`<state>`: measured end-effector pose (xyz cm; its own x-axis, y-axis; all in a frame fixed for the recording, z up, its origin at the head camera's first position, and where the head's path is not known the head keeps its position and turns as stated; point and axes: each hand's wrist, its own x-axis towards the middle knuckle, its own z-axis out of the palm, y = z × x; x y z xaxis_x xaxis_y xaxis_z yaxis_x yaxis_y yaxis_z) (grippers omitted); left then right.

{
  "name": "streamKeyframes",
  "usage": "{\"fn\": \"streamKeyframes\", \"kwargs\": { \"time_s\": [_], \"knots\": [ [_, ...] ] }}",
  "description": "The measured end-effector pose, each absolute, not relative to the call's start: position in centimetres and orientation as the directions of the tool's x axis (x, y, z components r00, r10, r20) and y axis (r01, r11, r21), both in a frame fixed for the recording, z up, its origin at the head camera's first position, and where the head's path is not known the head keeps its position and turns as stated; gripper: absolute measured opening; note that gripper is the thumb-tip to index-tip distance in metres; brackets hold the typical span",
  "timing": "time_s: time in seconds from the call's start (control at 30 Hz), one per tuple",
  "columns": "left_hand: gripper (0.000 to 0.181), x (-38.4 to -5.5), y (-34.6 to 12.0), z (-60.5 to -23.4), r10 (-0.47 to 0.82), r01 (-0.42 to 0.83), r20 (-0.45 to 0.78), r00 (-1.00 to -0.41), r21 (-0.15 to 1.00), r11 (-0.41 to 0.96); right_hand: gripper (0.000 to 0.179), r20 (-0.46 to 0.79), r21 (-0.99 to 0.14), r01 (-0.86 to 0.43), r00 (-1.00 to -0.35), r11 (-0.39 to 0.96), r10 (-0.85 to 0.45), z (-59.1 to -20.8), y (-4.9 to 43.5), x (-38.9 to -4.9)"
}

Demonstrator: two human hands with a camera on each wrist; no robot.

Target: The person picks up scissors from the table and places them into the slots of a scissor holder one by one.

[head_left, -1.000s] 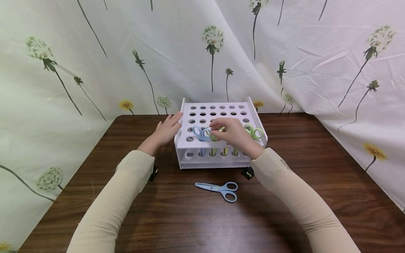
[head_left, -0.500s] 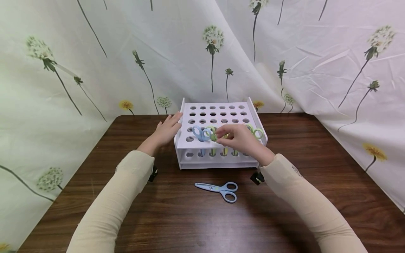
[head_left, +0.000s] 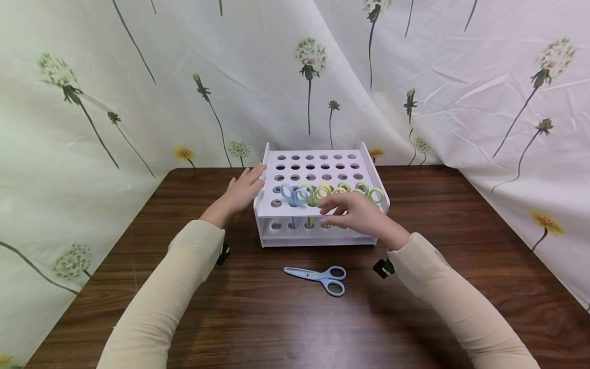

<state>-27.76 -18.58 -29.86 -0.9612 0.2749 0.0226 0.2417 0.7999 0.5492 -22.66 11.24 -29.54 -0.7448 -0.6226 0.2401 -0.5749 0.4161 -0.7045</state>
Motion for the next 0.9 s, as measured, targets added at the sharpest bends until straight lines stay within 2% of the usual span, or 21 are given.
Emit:
{"fn": "streamKeyframes", "kwargs": {
  "time_s": [0.13,0.37,0.9],
  "knots": [
    [0.054,-27.7,-18.6,-29.8,0.276,0.243,0.025,-0.961,0.554,0.796,0.030,0.200,-0.764,-0.514,-0.764,0.391,-0.613,-29.9,11.7,-22.6],
    [0.054,-27.7,-18.7,-29.8,0.276,0.245,0.027,-0.961,0.552,0.797,0.032,0.183,-0.799,-0.485,-0.760,0.356,-0.624,-30.7,12.4,-22.4],
    [0.054,-27.5,-18.6,-29.7,0.279,0.250,0.032,-0.960,0.550,0.797,0.032,0.141,-0.781,-0.501,-0.724,0.374,-0.676,-32.4,13.4,-21.6]
  ]
}}
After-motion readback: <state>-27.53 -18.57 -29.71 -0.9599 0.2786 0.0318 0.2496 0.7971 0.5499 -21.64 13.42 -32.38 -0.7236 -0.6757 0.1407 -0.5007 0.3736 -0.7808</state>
